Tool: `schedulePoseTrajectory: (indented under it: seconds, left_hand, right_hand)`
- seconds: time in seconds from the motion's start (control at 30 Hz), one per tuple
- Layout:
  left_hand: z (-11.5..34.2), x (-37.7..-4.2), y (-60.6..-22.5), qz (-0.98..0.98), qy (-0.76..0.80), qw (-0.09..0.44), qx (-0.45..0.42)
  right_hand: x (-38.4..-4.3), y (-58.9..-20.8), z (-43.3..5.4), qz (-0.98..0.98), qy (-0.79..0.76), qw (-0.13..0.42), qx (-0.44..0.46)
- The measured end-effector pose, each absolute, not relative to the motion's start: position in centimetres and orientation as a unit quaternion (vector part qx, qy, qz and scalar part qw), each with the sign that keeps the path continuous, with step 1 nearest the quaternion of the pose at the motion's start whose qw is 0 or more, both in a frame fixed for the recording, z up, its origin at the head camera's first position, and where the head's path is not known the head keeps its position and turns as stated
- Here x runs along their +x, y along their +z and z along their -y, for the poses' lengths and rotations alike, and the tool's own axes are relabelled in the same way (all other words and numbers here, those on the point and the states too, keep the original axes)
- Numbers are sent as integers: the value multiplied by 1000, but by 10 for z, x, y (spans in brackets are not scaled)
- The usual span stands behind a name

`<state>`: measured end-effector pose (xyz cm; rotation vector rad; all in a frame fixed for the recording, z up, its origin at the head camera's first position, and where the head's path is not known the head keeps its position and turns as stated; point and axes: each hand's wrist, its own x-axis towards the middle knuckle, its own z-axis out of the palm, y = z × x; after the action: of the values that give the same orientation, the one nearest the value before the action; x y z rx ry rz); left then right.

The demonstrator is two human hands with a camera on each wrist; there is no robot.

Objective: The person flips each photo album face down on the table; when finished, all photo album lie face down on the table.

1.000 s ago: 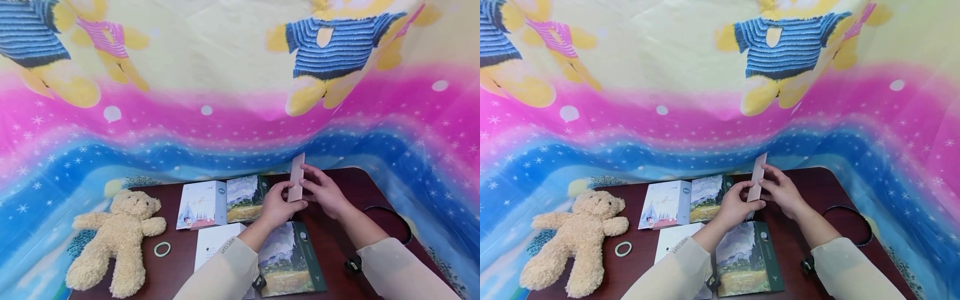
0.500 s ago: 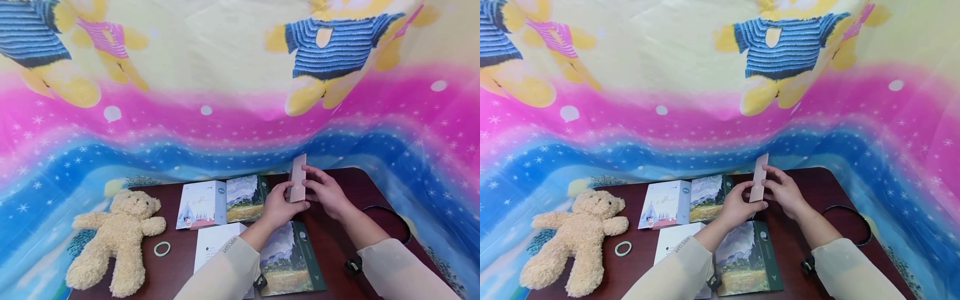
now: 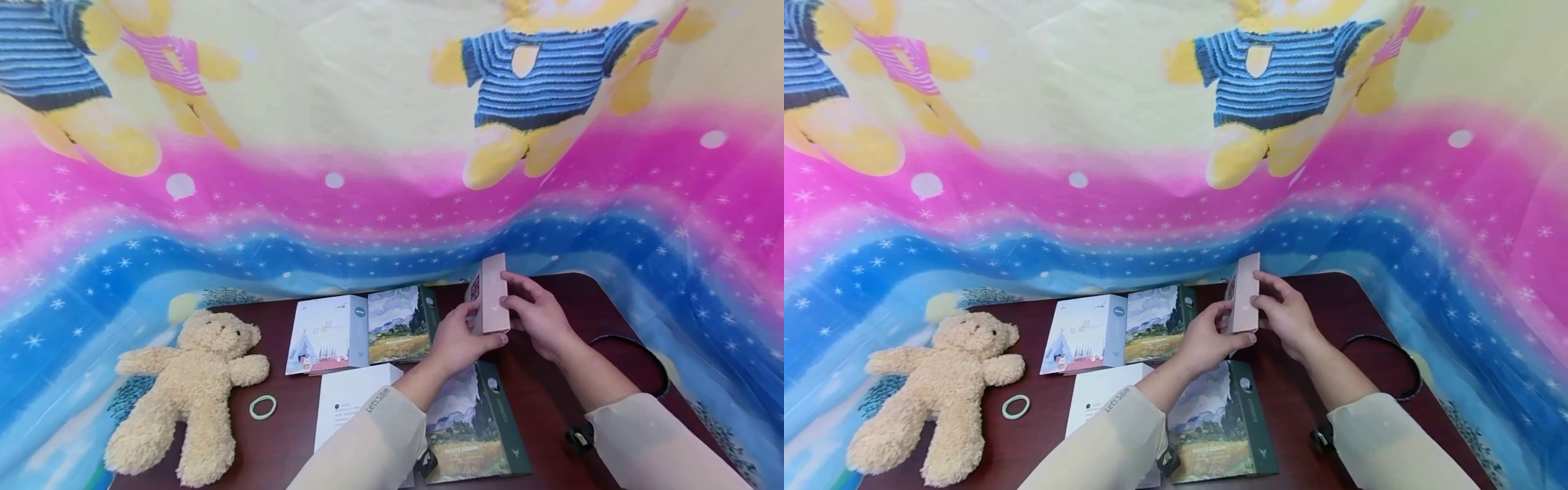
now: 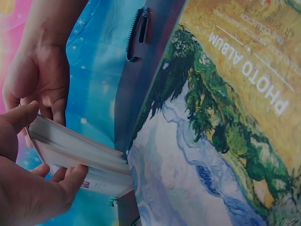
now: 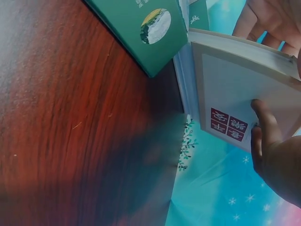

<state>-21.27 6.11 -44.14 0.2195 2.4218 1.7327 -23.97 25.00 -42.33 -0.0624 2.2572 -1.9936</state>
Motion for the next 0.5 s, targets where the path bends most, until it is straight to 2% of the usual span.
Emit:
schedulePoseTrajectory:
  seconds: [0.5]
  left_hand:
    - [-55,-219,-450,-836,530,74,120]
  right_hand:
    - [-240,-433,-256,-742,-668,54,10]
